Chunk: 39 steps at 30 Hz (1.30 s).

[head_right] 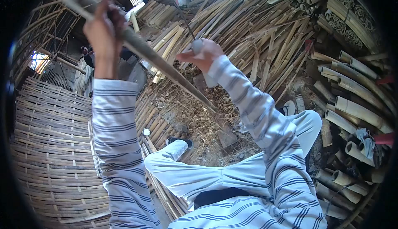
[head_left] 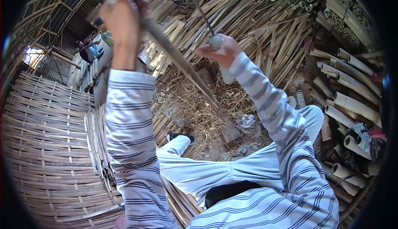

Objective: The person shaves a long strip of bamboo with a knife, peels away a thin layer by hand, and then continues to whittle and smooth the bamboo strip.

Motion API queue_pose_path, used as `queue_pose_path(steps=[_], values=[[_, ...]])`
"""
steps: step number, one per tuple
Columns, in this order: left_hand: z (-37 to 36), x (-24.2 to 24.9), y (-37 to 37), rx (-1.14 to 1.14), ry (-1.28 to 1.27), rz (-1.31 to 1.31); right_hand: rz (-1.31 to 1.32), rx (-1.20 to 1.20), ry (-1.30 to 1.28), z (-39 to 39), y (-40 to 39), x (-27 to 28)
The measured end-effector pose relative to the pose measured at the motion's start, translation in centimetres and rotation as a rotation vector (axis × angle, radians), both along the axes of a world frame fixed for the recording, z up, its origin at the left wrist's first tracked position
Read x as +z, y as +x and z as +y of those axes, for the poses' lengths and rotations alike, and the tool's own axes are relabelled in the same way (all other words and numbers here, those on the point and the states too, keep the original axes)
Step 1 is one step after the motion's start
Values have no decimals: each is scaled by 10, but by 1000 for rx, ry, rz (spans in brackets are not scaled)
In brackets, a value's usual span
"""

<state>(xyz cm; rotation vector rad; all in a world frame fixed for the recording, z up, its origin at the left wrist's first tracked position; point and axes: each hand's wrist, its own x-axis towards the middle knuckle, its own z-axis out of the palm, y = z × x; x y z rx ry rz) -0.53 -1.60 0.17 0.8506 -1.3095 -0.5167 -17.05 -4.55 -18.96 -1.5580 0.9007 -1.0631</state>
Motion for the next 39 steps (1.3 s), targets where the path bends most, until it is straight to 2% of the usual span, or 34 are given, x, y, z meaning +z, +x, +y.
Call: queue_pose_path(steps=[2,4,6,8,11,13,15,18,22,26,28,30,31,34,35,36,38,39], values=[[4,9,14,98,5,167,-114,-1,166,34,-15,-10],[12,7,26,168,1,202,133,-142,-147,58,-23,-55],[16,-5,33,189,-48,203,146,-332,-173,109,-22,-61],[19,-17,37,252,-67,199,219,-183,124,142,-23,-81],[26,-19,25,253,-102,145,-77,60,611,177,-14,-86],[30,-21,10,312,-134,107,-125,101,481,191,-5,-84],[33,-22,2,337,-136,86,-76,-8,220,197,10,-82],[39,-25,-4,322,-130,60,175,-81,144,189,13,-86],[43,-24,-1,277,-151,80,133,55,208,175,-2,-65],[54,-31,-9,318,-154,60,170,7,204,181,8,-41],[57,-29,-12,380,-162,31,129,-24,221,190,16,-68],[62,-29,-10,413,-168,27,131,9,251,189,11,-68],[61,-32,-10,427,-164,23,139,-56,130,197,12,-65],[61,-33,-10,384,-168,-5,90,27,186,204,8,-36],[61,-32,-10,411,-161,2,16,-18,221,206,16,-52],[63,-32,-7,408,-152,-5,144,-96,167,203,22,-80],[63,-32,5,397,-163,-2,249,0,132,190,12,-81],[63,-32,7,390,-164,-39,198,-4,77,189,10,-70]])
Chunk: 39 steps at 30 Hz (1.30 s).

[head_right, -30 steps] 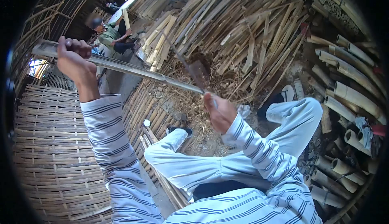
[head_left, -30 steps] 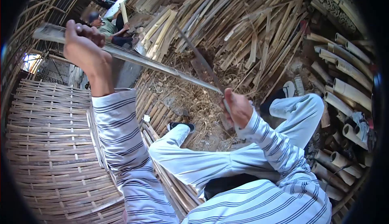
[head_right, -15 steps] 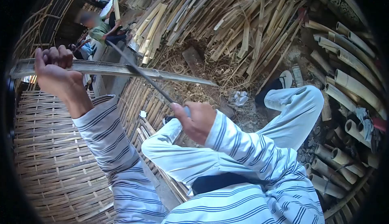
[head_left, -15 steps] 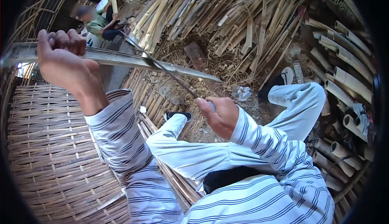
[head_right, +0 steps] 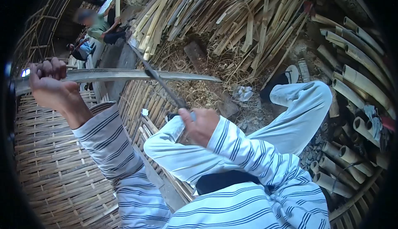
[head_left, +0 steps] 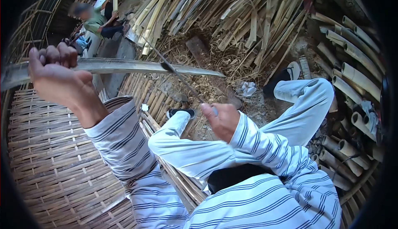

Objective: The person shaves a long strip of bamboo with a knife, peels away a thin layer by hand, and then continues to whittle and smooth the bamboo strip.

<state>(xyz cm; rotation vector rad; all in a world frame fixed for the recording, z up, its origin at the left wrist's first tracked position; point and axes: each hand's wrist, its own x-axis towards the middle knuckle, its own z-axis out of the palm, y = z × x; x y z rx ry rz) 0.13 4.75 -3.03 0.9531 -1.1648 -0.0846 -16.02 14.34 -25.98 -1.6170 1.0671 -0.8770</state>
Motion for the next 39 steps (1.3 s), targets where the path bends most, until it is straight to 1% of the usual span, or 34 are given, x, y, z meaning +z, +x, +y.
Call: queue_pose_path(steps=[2,3,5,7,8,11,12,15,16,17,18,19,21,23,25,26,27,29,31,32,33,35,38,39], values=[[2,-1,-5,-2,1,10,-107,2,-64,11,4,30],[3,-2,-8,4,0,20,-140,2,-4,11,4,41],[6,-4,-11,8,12,-3,-110,-64,45,9,12,18],[6,-2,-13,25,-1,7,28,-78,72,0,14,-25],[6,0,-14,38,-19,18,33,-8,202,1,7,-10],[9,-4,-17,51,-5,12,-164,1,164,7,9,22],[7,-4,-19,34,-24,7,-166,-2,104,8,10,24],[9,-5,-23,31,-33,-19,-52,-94,165,4,17,-15],[10,-5,-22,33,-33,-17,32,-102,244,-2,16,-47],[10,-3,-23,33,-42,-10,28,-51,258,-8,10,-41],[11,-3,-26,39,-17,-5,-2,-40,116,-9,10,-37],[7,-4,-29,37,-51,-9,-27,-20,-6,-5,10,-34],[9,-7,-36,60,-49,-31,-162,-9,128,-7,9,14],[9,-6,-38,75,-48,-18,-121,-44,131,-16,14,4],[10,-4,-34,61,-35,-28,-98,-81,200,-22,20,-26],[10,-4,-32,72,-32,-13,-57,-52,311,-28,17,-40],[11,-3,-34,104,-62,-5,-45,-13,290,-29,15,-44],[13,-8,-37,173,-82,3,17,9,44,-25,22,-47],[13,-9,-21,132,-65,-12,-115,-36,25,-18,25,-10],[14,-9,-10,132,-60,-28,-199,-72,-89,-16,32,-3],[15,-7,4,123,-47,-43,-229,-72,18,-16,35,11],[17,-3,23,106,-22,-72,-255,-13,175,-23,41,2],[21,-4,19,153,-59,19,-200,28,154,-25,40,2],[22,-4,4,164,-79,58,-175,21,88,-19,42,4]])
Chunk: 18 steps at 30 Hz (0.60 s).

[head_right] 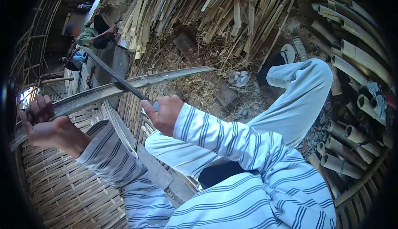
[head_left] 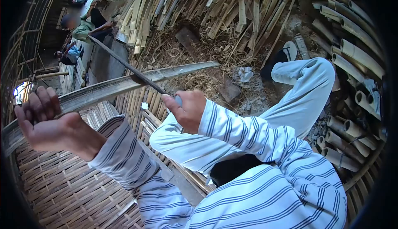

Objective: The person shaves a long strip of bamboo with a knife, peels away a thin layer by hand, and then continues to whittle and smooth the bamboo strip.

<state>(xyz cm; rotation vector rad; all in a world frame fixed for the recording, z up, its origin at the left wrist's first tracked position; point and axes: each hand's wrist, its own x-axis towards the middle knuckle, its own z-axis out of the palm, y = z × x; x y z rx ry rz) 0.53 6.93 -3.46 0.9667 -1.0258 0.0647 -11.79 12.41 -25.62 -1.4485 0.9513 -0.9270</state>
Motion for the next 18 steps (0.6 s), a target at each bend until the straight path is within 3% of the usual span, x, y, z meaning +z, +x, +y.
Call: queue_pose_path(steps=[2,3,5,7,9,12,18], values=[[-3,-4,-38,67,-63,105,51,-44,-161,-3,9,5],[0,-5,-34,25,-30,62,94,-144,-533,-4,6,15],[6,5,45,-233,68,-67,15,-78,-209,2,0,42],[9,2,41,-224,64,-69,-47,-38,-24,2,-2,46],[6,-9,-52,44,-31,40,-138,-92,-27,7,1,22],[2,-31,-41,-119,65,3,-72,-155,-27,8,2,6],[-3,-25,-34,-164,118,19,49,-104,48,3,-5,27]])
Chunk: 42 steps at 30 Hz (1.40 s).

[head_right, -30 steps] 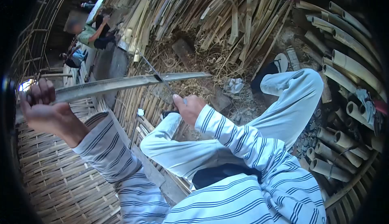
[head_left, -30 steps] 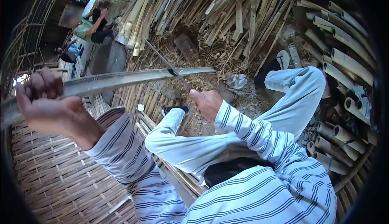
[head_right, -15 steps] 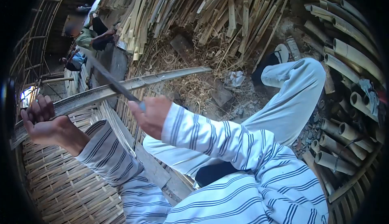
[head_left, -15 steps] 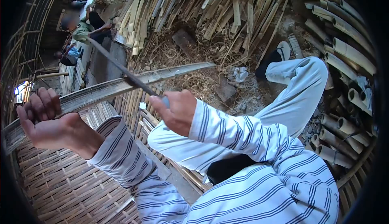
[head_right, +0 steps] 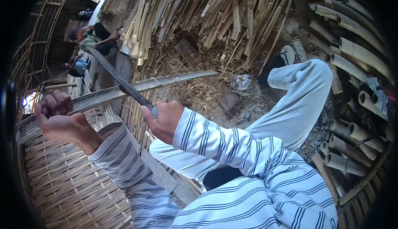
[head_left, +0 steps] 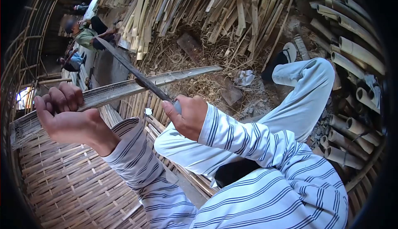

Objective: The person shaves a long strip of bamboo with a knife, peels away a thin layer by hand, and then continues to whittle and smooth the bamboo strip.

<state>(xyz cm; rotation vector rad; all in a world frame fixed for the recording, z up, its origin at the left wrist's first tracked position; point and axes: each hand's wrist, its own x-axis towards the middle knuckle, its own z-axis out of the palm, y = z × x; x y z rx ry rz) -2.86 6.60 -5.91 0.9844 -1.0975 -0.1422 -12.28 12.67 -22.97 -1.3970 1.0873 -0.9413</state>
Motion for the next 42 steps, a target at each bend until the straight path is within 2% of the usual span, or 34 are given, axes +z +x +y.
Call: queue_pose_path(steps=[6,13,16,18,19,20,21,24,27,29,30,31,34,35,38,39,40,42], values=[[-18,2,-25,-5,-39,-25,-67,-41,63,-10,-10,-3],[-32,-3,-50,-13,-118,-23,-60,-35,12,-19,-34,27],[-31,-4,-54,20,-104,-15,-41,-47,122,-16,-35,-5],[-28,-2,-51,62,-103,7,133,-123,125,-17,-31,-69],[-28,-2,-43,-4,-90,-35,166,-88,100,-14,-39,-72],[-25,-2,-46,18,-81,-109,195,-58,86,-11,-42,-68],[-28,-3,-48,23,-93,-99,94,-73,173,-11,-40,-66],[-25,-9,-49,52,-94,-74,-36,-51,-60,-21,-37,-27],[-24,-10,-58,86,-105,-48,27,-16,92,-25,-33,-4],[-23,-5,-60,122,-112,-44,-42,-11,103,-27,-24,-51],[-20,-5,-58,139,-109,-52,-73,-9,107,-32,-26,-53],[-19,-7,-57,161,-94,-61,-29,-38,155,-27,-25,-52],[-22,-10,-49,75,-101,-59,-41,-77,-45,-25,-24,-35],[-23,-11,-53,118,-111,-39,23,-100,-13,-24,-21,-38],[-19,-9,-41,-14,-74,-60,30,-91,22,-30,-19,-65],[-21,-6,-43,38,-98,-53,50,24,164,-32,-27,-51],[-21,-7,-45,91,-111,-46,145,-41,-146,-30,-17,-60],[-21,-10,-48,126,-108,-50,16,-44,-23,-26,-21,-40]])
